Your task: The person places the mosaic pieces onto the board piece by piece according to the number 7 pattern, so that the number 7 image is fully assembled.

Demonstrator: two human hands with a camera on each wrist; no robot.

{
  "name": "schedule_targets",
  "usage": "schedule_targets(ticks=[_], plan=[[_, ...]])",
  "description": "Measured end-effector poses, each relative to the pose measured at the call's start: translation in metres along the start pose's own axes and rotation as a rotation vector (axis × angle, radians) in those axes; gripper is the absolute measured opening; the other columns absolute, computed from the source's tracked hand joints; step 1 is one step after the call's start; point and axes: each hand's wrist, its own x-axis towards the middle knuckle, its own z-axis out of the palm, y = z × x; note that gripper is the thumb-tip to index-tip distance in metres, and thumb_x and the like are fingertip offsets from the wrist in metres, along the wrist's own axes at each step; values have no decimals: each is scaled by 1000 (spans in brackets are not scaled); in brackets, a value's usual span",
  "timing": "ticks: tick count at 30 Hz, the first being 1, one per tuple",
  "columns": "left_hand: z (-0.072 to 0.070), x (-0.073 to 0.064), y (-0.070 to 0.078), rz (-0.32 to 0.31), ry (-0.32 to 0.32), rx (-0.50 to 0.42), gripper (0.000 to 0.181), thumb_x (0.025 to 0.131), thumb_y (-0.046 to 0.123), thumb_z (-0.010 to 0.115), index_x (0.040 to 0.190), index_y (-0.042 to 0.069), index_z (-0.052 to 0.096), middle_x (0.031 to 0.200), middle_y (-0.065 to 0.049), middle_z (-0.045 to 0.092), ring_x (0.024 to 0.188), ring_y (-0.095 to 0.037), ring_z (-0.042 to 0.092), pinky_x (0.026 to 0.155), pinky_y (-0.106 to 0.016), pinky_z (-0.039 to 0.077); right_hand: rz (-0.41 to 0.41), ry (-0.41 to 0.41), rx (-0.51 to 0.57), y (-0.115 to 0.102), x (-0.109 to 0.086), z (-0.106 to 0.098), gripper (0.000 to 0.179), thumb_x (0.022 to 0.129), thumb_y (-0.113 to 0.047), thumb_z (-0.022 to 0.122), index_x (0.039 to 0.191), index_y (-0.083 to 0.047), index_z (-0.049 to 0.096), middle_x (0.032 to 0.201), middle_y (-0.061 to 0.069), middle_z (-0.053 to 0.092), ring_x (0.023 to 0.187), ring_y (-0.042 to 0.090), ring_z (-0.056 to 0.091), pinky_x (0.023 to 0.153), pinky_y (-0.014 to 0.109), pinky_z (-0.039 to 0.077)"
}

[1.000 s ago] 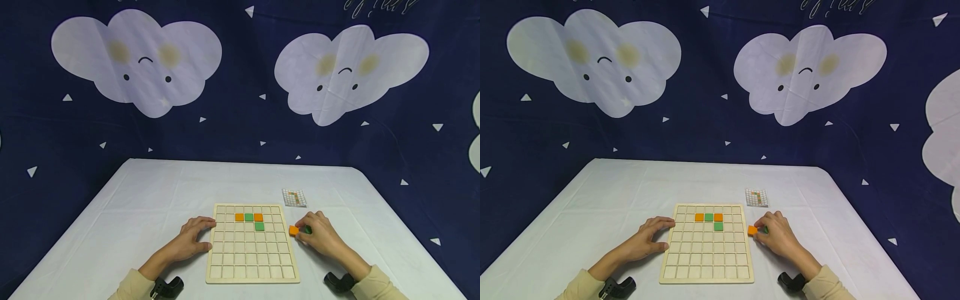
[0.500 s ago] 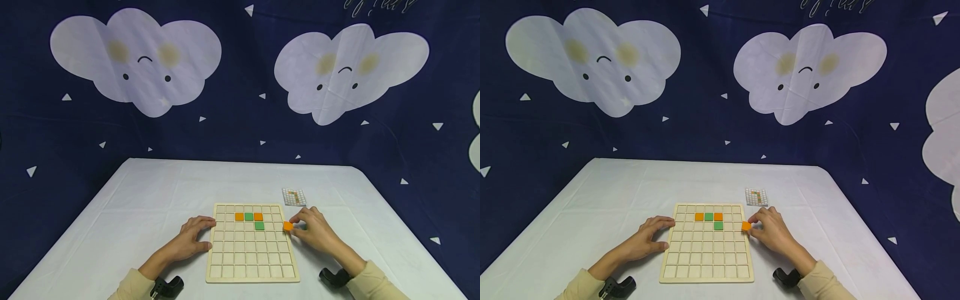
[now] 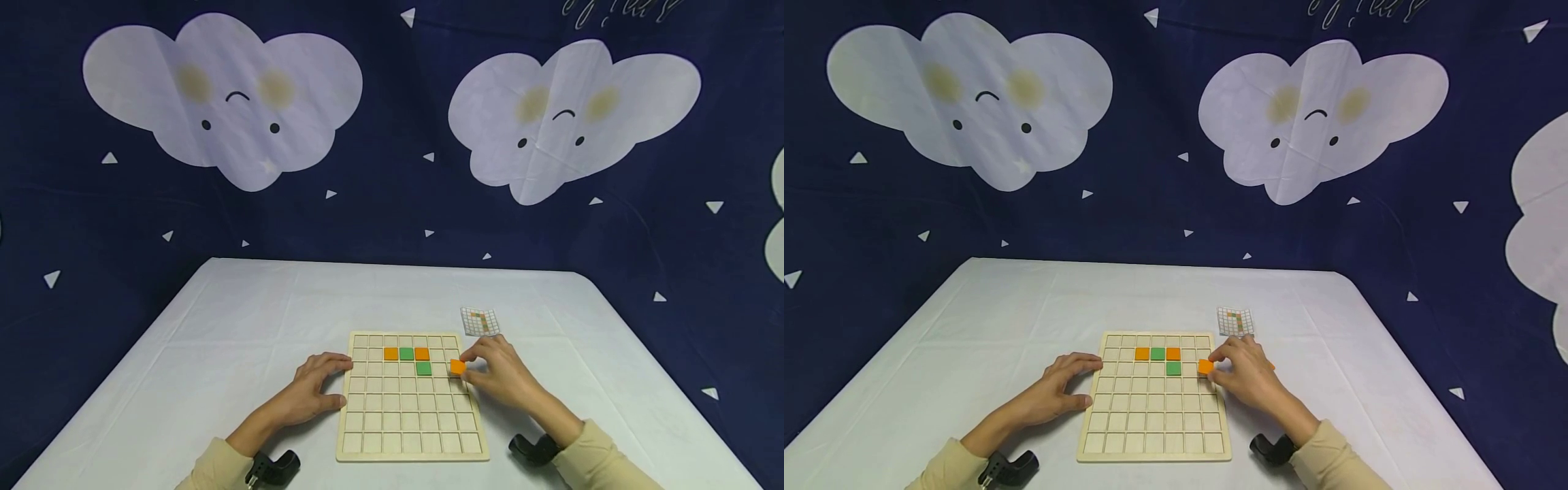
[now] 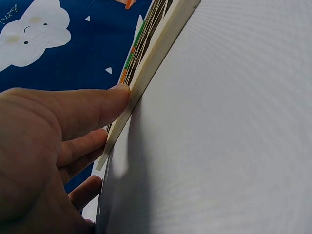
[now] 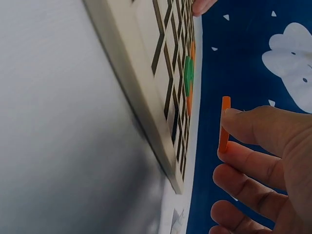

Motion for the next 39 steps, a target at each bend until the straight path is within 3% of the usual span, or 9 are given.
schedule_targets(ticks=[6, 12, 19, 32, 39], plan=[[0, 0, -1, 4, 3, 6, 54, 77, 17, 74, 127, 7, 56, 137, -7, 48, 131, -33, 34, 106, -59, 16, 2, -12, 0, -6, 4, 3, 17, 74, -18, 75, 90, -21, 70, 95, -8, 62, 95, 14, 46, 82, 37, 39], [-1, 0, 0, 15, 5, 0, 53, 78, 19, 74, 127, 8, 57, 137, -7, 49, 129, -34, 35, 105, -60, 15, -17, -32, 18, -13, 6, 7, 16, 76, -17, 73, 92, -19, 70, 95, -6, 61, 110, 31, 50, 94, 50, 39], [-2, 0, 0, 23, -1, -1, 53, 78, 22, 74, 127, 9, 56, 137, -7, 48, 129, -35, 34, 105, -62, 14, -40, -49, 16, -20, 10, 10, 17, 75, -20, 74, 92, -19, 71, 92, -8, 59, 90, 11, 41, 81, 34, 36], [-2, -1, 0, 6, -3, -13, 53, 78, 20, 74, 127, 8, 56, 137, -7, 48, 131, -34, 33, 106, -61, 13, -80, -67, 32, -28, 12, 18, 17, 75, -20, 74, 92, -18, 71, 94, -9, 61, 88, 11, 41, 82, 35, 36], [-1, -1, -1, 6, 3, -10, 53, 78, 19, 74, 126, 8, 56, 137, -7, 49, 131, -34, 33, 106, -60, 14, -103, -57, 6, -31, 11, 21, 18, 74, -19, 74, 92, -18, 72, 91, -11, 60, 81, 7, 36, 76, 28, 31]])
